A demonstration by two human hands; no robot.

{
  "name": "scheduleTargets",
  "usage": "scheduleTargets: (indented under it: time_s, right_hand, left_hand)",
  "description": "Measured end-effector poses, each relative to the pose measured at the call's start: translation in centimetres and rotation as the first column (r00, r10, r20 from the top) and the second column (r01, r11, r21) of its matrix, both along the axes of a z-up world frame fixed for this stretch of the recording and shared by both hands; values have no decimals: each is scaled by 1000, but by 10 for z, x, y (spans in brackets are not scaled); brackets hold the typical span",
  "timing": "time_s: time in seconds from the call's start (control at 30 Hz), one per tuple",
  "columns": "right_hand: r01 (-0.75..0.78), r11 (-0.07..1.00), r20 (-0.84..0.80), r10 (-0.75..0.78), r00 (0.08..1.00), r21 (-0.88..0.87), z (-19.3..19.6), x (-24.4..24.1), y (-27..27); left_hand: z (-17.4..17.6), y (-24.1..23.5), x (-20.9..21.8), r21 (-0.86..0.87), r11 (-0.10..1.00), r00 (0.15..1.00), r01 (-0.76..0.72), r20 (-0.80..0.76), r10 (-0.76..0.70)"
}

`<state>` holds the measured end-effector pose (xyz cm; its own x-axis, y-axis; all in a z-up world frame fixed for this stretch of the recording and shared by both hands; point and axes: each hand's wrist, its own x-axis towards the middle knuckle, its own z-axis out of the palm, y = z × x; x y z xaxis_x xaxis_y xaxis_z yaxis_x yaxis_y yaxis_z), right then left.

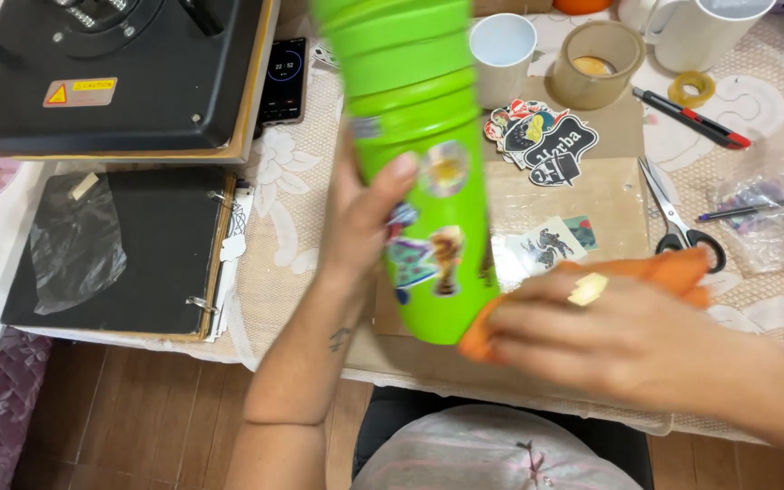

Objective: Sorting through a variety of stickers, peeling off the backings, and applying them to decorate a green thermos.

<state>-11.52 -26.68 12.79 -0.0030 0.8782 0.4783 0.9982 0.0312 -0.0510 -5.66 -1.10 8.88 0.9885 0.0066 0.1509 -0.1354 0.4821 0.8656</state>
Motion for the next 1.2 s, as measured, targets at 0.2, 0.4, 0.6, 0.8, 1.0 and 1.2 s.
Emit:
scheduleTargets:
  time_s: [0.2,0.4,0.6,0.8,1.0,1.2]
  right_hand:
    - [757,652,-10,-758,652,-50,-17,52,-100]
    - [764,574,-421,-639,644,296,-159,168,-210]
    - [899,426,185,-896,404,99,-72,125,-57]
    - [580,780,-353,-625,696,-237,-93,197,99]
    - [530,779,-515,-622,589,-335,-140,287,189]
    - [448,650,-255,-700,667,-614,-148,330,232]
  left_hand:
    - [-36,75,-10,205,949,781,-239,621,63]
    - [-82,127,-22,370,713,718,-595,643,266]
    - [-106,135,-11,456,615,717,-643,641,275]
    - [-130,142,7,340,811,784,-476,583,215]
    - [-117,118,-4,380,754,761,-535,605,235]
    - [-113,118,-6,389,801,821,-456,532,209]
